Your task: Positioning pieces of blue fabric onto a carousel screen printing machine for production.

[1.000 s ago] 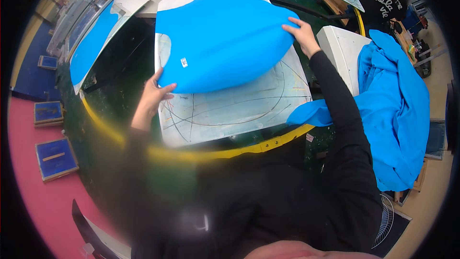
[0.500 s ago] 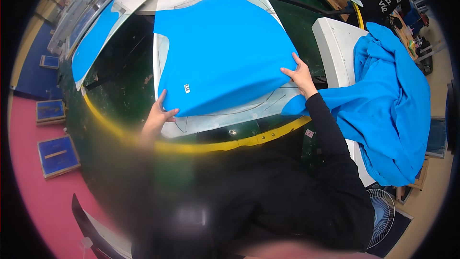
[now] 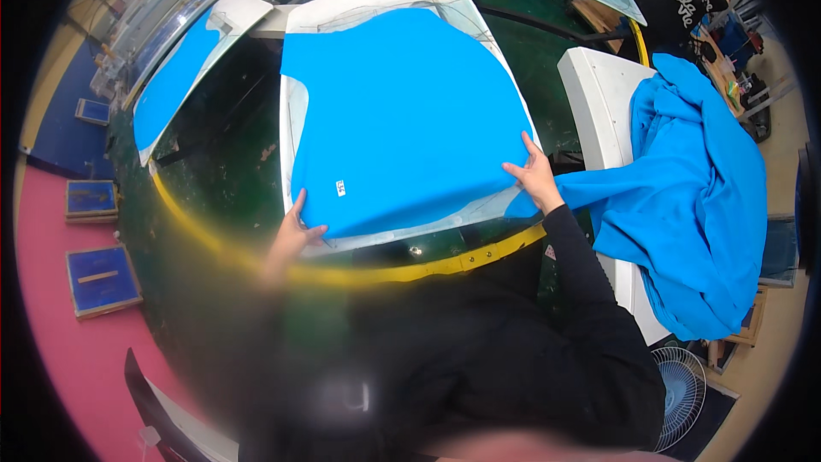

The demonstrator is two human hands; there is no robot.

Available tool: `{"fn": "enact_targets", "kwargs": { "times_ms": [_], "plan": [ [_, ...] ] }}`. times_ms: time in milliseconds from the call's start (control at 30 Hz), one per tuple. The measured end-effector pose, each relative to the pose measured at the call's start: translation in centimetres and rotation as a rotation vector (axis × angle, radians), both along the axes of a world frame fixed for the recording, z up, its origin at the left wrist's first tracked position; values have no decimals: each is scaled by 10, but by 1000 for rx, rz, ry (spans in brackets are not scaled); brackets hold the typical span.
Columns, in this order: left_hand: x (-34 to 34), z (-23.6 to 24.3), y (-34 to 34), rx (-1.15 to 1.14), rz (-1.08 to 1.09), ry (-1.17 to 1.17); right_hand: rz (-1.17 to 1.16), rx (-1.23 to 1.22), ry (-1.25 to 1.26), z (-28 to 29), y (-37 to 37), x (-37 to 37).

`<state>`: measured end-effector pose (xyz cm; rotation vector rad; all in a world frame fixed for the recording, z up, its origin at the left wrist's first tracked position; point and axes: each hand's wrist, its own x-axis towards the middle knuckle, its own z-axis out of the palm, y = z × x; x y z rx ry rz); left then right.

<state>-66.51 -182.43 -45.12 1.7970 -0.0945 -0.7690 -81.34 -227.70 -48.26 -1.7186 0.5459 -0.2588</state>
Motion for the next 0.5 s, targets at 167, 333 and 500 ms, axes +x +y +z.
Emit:
{"fn": "enact_targets", "kwargs": {
  "times_ms": [167,333,500],
  "plan": [
    [-2,-14,2,-95,-2,-7,-8,-39,53,-26,-12,-11],
    [4,-44,35,87,-123,-210,65,-87,169,-14,0,-10],
    [6,-49,31,119,-138,-171,47,-67,-33,-10,8,-26]
  ]
}}
